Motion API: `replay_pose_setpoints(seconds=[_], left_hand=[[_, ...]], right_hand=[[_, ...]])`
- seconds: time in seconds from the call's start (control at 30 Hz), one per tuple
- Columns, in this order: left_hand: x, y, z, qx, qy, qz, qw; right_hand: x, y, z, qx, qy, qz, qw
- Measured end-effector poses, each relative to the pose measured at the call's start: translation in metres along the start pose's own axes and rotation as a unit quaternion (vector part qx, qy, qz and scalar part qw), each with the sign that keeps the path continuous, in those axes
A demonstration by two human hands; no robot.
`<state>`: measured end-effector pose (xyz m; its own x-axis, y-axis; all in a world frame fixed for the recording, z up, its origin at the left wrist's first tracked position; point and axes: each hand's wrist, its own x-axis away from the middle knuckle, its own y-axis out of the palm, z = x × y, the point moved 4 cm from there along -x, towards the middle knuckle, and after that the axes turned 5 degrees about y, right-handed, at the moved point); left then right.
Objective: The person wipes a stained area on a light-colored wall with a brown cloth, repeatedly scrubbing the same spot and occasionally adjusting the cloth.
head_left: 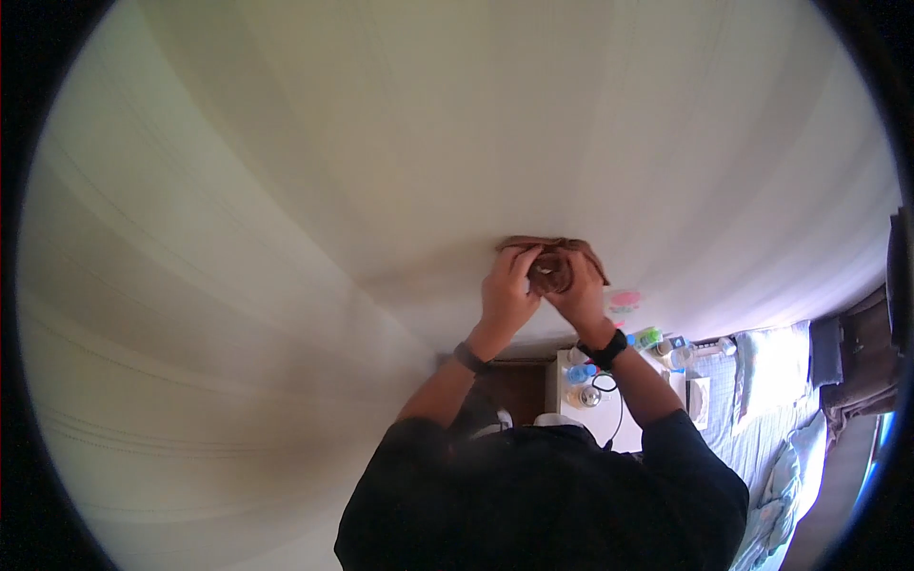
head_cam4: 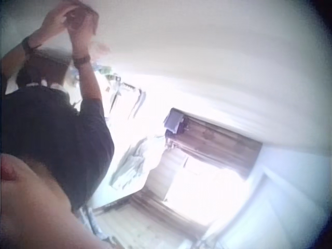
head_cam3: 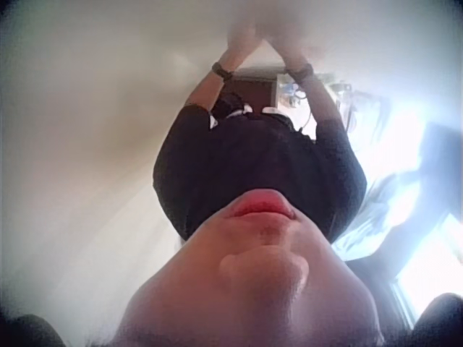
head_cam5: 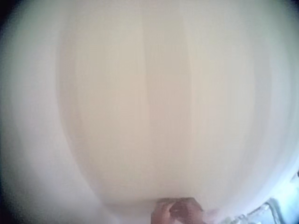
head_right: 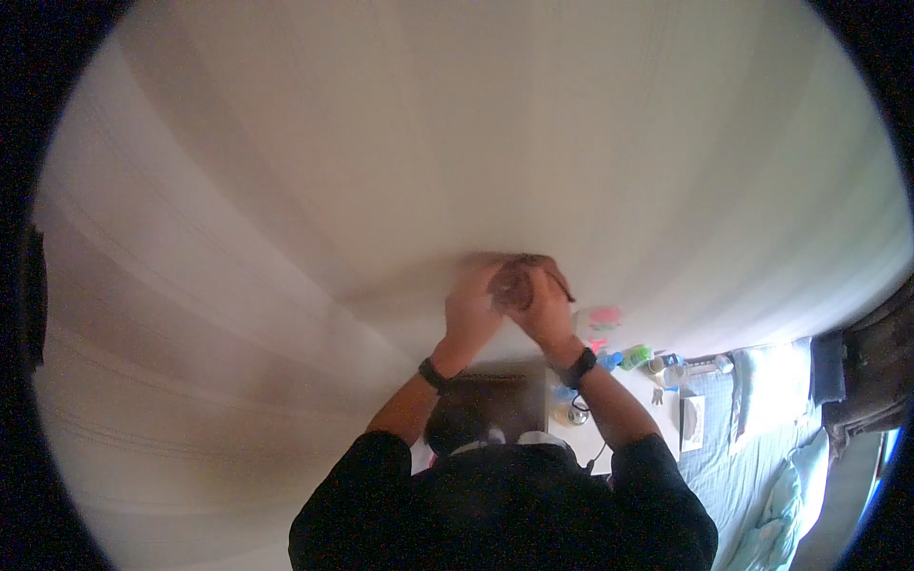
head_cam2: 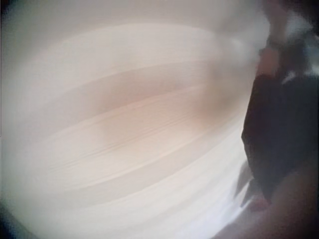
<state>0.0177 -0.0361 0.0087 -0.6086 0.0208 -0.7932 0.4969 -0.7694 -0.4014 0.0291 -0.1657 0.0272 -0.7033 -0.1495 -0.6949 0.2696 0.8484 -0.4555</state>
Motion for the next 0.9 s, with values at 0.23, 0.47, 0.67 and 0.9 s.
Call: replay_pose_setpoints(seconds=[0.23,0.47,0.67,0.9], left_hand=[[0.000,-0.070,-0.021,-0.028,-0.039,0.065,0.997],[-0.038,-0.112,-0.009,-0.077,0.017,0.138,0.987],[-0.091,-0.119,0.032,-0.088,0.057,0.145,0.984],[-0.127,-0.078,0.067,-0.026,0.086,0.133,0.987]], right_hand=[[-0.030,0.037,-0.078,-0.043,-0.086,-0.049,0.994],[-0.051,0.056,-0.089,-0.091,-0.033,-0.097,0.991],[-0.084,0.022,-0.102,-0.142,-0.077,-0.039,0.986],[-0.099,-0.045,-0.081,-0.104,-0.089,0.047,0.989]])
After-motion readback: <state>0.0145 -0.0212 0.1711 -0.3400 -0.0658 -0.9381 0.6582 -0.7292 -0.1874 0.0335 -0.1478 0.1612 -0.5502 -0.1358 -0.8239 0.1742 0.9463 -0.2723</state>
